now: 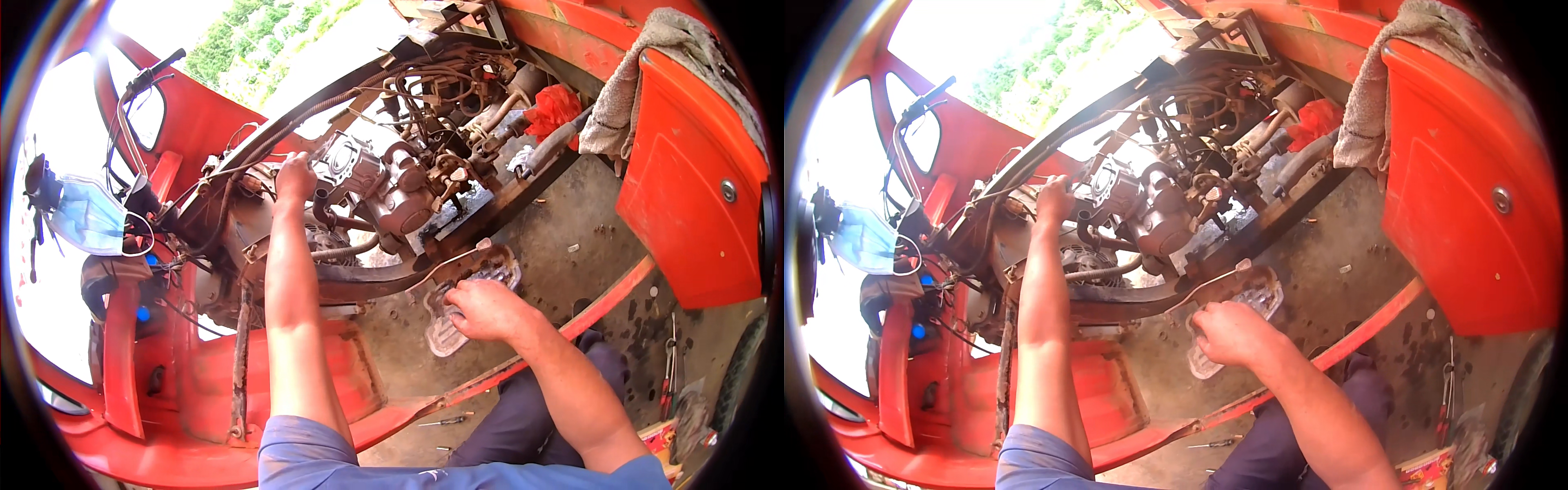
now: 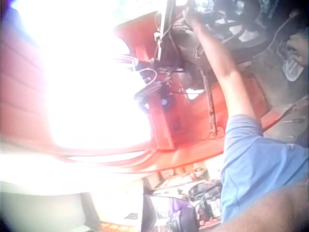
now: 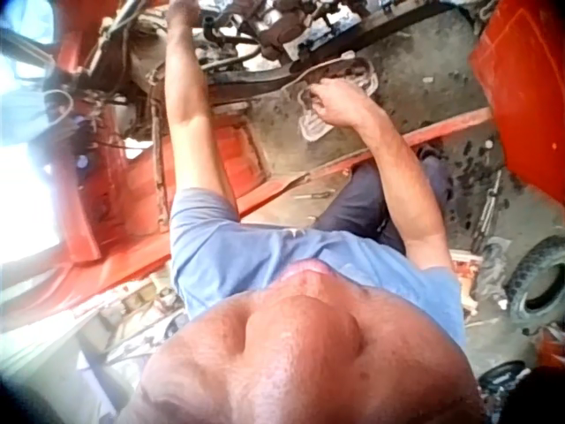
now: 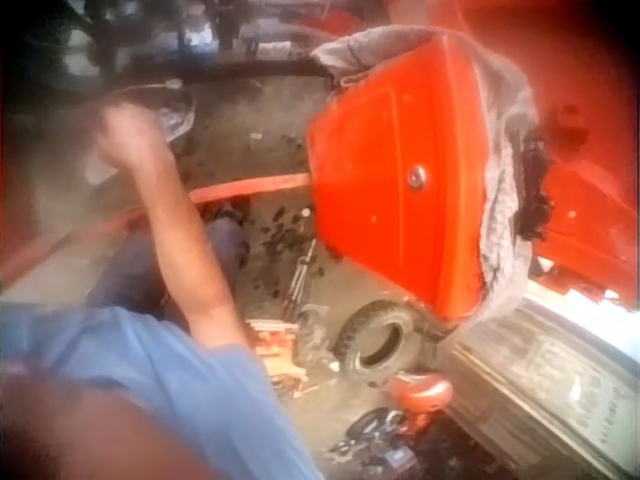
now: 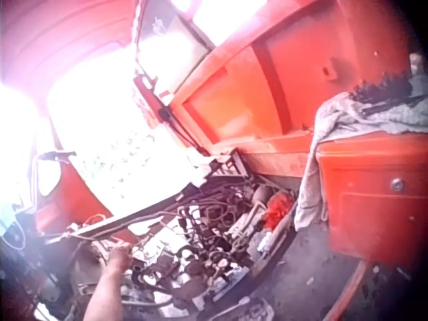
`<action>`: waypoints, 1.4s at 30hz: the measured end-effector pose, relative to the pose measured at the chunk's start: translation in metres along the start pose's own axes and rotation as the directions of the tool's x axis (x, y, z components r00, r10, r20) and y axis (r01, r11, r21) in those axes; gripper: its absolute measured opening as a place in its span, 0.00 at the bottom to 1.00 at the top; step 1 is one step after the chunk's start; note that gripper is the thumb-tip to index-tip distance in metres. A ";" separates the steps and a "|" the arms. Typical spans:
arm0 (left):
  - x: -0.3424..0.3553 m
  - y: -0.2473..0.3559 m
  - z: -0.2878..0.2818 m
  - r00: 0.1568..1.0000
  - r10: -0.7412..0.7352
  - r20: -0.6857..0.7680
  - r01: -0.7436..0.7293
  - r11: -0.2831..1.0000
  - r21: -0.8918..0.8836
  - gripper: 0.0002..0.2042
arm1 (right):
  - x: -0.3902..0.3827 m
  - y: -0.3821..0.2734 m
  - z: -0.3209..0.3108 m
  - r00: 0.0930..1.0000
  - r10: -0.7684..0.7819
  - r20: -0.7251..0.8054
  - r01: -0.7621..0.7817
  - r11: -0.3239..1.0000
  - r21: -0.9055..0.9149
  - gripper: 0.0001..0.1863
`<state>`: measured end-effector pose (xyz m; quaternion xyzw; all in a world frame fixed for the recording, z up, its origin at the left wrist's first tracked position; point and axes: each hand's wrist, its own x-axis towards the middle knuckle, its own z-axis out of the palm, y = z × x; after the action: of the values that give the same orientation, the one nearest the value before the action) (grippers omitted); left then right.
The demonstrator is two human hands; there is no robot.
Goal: The person wipes a metal gasket with a cloth, places a new gasket onto a motorcycle engine block, and cleans the interior of an engine cylinder using a screwdriver and a spray can.
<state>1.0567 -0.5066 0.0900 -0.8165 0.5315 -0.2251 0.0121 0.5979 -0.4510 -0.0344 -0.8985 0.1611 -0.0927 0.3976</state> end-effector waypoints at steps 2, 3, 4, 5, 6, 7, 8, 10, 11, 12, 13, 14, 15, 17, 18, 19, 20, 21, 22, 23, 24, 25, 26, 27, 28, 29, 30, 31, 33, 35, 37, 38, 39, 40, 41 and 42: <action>-0.001 0.007 -0.001 0.996 0.086 -0.018 -0.084 0.993 0.078 0.09 | 0.000 0.001 -0.001 1.000 0.002 0.027 -0.001 0.999 -0.038 0.15; -0.003 0.011 0.003 0.995 0.093 -0.047 -0.086 0.988 0.131 0.08 | 0.000 0.003 0.000 0.999 0.006 0.040 -0.004 0.998 -0.056 0.15; -0.006 0.016 0.008 0.992 0.101 -0.075 -0.086 0.979 0.183 0.08 | 0.000 0.005 0.000 1.000 0.001 0.024 0.000 0.998 -0.062 0.15; -0.009 0.021 0.013 0.988 0.112 -0.104 -0.085 0.969 0.234 0.08 | 0.001 0.007 0.001 1.000 -0.004 0.009 0.004 0.998 -0.069 0.15; -0.012 0.025 0.017 0.981 0.128 -0.148 -0.088 0.964 0.250 0.07 | 0.001 0.008 0.001 1.000 -0.008 -0.007 0.007 0.997 -0.076 0.14; -0.017 0.030 0.021 0.981 0.134 -0.138 -0.097 0.965 0.244 0.07 | 0.001 0.010 0.001 1.000 -0.004 -0.006 0.004 0.997 -0.082 0.14; -0.021 0.035 0.026 0.982 0.139 -0.129 -0.106 0.966 0.237 0.07 | 0.000 0.011 0.001 1.000 0.000 -0.005 0.000 0.996 -0.088 0.14; -0.030 0.032 0.035 0.980 0.167 -0.110 -0.142 0.968 0.208 0.09 | 0.001 0.013 0.003 1.000 -0.001 -0.011 0.000 0.996 -0.088 0.14; -0.033 0.030 0.039 0.978 0.162 -0.131 -0.130 0.966 0.222 0.10 | 0.002 0.014 0.005 1.000 -0.003 -0.019 0.002 0.997 -0.082 0.14; -0.036 0.026 0.042 0.977 0.154 -0.149 -0.116 0.965 0.237 0.11 | 0.003 0.014 0.007 1.000 -0.008 -0.026 0.006 0.997 -0.075 0.14; -0.039 0.021 0.045 0.975 0.146 -0.168 -0.101 0.962 0.252 0.11 | 0.002 0.014 0.008 0.998 -0.024 -0.059 0.019 0.997 -0.077 0.12; -0.040 0.014 0.051 0.963 0.173 -0.204 -0.114 0.955 0.273 0.14 | 0.001 0.013 0.010 0.995 -0.040 -0.092 0.033 0.996 -0.080 0.10; -0.040 0.021 0.051 0.969 0.133 -0.210 -0.080 0.967 0.243 0.14 | 0.002 0.014 0.010 0.990 -0.052 -0.128 0.041 0.995 -0.090 0.09; -0.042 0.033 0.051 0.975 0.049 -0.216 -0.009 0.983 0.185 0.16 | 0.002 0.016 0.009 0.990 -0.046 -0.137 0.033 0.995 -0.092 0.09; -0.045 0.029 0.053 0.968 0.138 -0.212 -0.089 0.970 0.225 0.14 | 0.002 0.015 0.009 0.989 -0.048 -0.139 0.035 0.995 -0.090 0.09; -0.047 0.026 0.056 0.953 0.225 -0.204 -0.168 0.950 0.265 0.13 | 0.002 0.014 0.010 0.989 -0.049 -0.141 0.037 0.995 -0.093 0.09; -0.050 0.021 0.058 0.931 0.310 -0.192 -0.245 0.921 0.303 0.11 | 0.002 0.013 0.010 0.989 -0.051 -0.142 0.038 0.995 -0.096 0.09; -0.051 0.024 0.057 0.936 0.310 -0.165 -0.250 0.919 0.306 0.12 | 0.002 0.013 0.009 0.988 -0.048 -0.144 0.033 0.994 -0.105 0.09; -0.051 0.025 0.055 0.941 0.309 -0.139 -0.256 0.916 0.309 0.12 | 0.002 0.013 0.007 0.995 -0.028 -0.098 0.017 0.994 -0.108 0.10; -0.051 0.026 0.054 0.945 0.308 -0.112 -0.261 0.914 0.312 0.13 | 0.002 0.013 0.004 0.999 -0.008 -0.053 0.002 0.994 -0.111 0.12; -0.053 0.021 0.052 0.924 0.335 -0.184 -0.266 0.909 0.320 0.15 | 0.003 0.010 0.003 1.000 0.006 -0.005 -0.006 0.994 -0.111 0.14; -0.054 0.017 0.051 0.934 0.279 -0.223 -0.203 0.928 0.313 0.15 | 0.004 0.009 0.003 1.000 0.002 -0.011 -0.003 0.995 -0.103 0.14; -0.055 0.015 0.051 0.939 0.223 -0.261 -0.139 0.943 0.303 0.16 | 0.004 0.008 0.003 1.000 -0.001 -0.016 0.000 0.995 -0.096 0.14; -0.056 0.016 0.051 0.939 0.166 -0.301 -0.077 0.955 0.288 0.16 | 0.004 0.009 0.003 1.000 -0.001 -0.022 -0.001 0.996 -0.090 0.14; -0.053 0.013 0.051 0.908 0.123 -0.401 -0.036 0.976 0.216 0.14 | 0.004 0.010 0.004 1.000 -0.001 -0.016 -0.001 0.995 -0.096 0.14; -0.052 0.011 0.050 0.889 0.031 -0.457 0.008 0.996 0.084 0.13 | 0.005 0.010 0.007 1.000 -0.001 -0.010 0.000 0.995 -0.101 0.14; -0.050 0.012 0.044 0.865 -0.065 -0.498 0.045 0.998 -0.052 0.11 | 0.006 0.011 0.009 1.000 0.000 -0.004 -0.001 0.994 -0.106 0.14; -0.048 0.012 0.041 0.835 -0.164 -0.525 0.075 0.979 -0.188 0.10 | 0.007 0.011 0.010 1.000 0.004 0.003 -0.003 0.995 -0.104 0.14; -0.039 0.014 0.042 0.809 -0.426 -0.404 0.146 0.812 -0.565 0.08 | 0.008 0.012 0.010 1.000 0.017 0.017 -0.016 0.994 -0.106 0.14; -0.028 0.025 0.032 0.769 -0.630 -0.107 0.099 0.283 -0.954 0.07 | 0.007 0.013 0.011 1.000 0.003 0.009 -0.002 0.993 -0.114 0.14; -0.025 0.031 0.029 0.757 -0.654 -0.008 0.043 0.062 -0.997 0.10 | 0.007 0.015 0.011 1.000 0.002 0.009 0.000 0.992 -0.128 0.13; -0.025 0.033 0.027 0.755 -0.651 0.079 0.044 -0.069 -0.997 0.11 | 0.008 0.017 0.013 1.000 0.008 0.016 -0.006 0.991 -0.137 0.13; -0.027 0.032 0.027 0.751 -0.639 0.164 0.047 -0.196 -0.979 0.12 | 0.008 0.017 0.015 1.000 0.011 0.025 -0.008 0.989 -0.144 0.13; -0.028 0.026 0.029 0.785 -0.580 0.216 0.057 -0.280 -0.958 0.13 | 0.008 0.017 0.015 1.000 0.009 0.022 -0.005 0.990 -0.143 0.13; -0.028 0.026 0.032 0.767 -0.593 0.245 0.060 -0.314 -0.948 0.13 | 0.008 0.017 0.015 1.000 0.006 0.019 -0.003 0.990 -0.141 0.13; -0.031 0.031 0.035 0.747 -0.605 0.276 0.064 -0.348 -0.935 0.12 | 0.008 0.017 0.016 1.000 0.004 0.018 -0.001 0.990 -0.138 0.13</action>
<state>1.0324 -0.5008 0.0397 -0.5760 0.2104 0.1332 -0.7786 0.6061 -0.4536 -0.0573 -0.9246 0.1647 -0.0726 0.3359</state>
